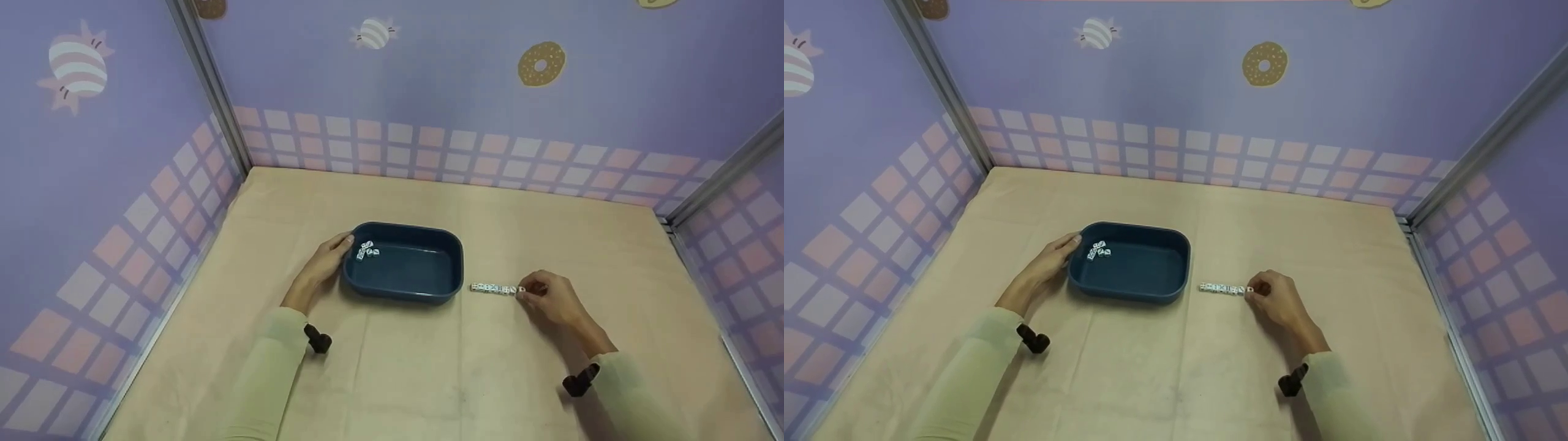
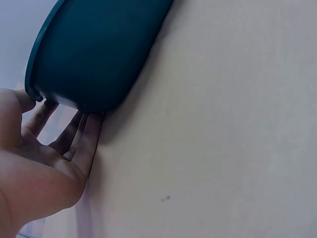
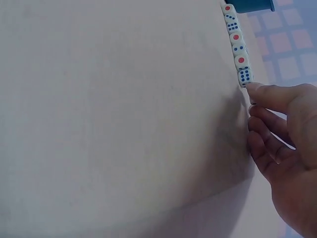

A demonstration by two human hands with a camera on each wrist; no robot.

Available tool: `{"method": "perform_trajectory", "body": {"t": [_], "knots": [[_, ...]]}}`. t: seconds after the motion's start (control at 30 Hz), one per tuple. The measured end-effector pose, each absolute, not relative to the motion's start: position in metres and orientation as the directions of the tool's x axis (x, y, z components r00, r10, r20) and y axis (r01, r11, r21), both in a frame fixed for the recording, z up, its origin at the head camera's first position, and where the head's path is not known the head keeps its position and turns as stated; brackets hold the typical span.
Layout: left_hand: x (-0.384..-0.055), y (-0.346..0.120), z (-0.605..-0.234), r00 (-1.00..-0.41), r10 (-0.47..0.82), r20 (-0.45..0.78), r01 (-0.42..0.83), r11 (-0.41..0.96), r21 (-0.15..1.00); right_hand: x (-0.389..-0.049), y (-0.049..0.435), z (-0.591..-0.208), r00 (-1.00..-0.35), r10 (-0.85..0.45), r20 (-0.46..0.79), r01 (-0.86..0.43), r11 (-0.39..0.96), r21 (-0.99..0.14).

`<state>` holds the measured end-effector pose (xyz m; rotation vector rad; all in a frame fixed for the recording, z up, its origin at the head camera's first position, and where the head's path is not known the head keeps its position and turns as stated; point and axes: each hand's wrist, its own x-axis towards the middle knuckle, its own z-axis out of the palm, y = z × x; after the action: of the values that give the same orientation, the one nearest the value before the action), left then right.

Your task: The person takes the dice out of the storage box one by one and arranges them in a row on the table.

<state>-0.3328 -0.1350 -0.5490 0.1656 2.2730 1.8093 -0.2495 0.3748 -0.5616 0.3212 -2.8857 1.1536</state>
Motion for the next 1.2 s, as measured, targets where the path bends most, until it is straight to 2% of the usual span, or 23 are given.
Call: {"method": "perform_trajectory", "body": {"t": [1.2], "knots": [[-0.3344, -0.1355, -0.5523, -0.971, 0.207, -0.116, -0.059, 0.263, 0.963, -0.2500, 0.3706, -0.5648, -0.974, -0.223, 0.046, -0.188, 0.675, -0.714]]}}
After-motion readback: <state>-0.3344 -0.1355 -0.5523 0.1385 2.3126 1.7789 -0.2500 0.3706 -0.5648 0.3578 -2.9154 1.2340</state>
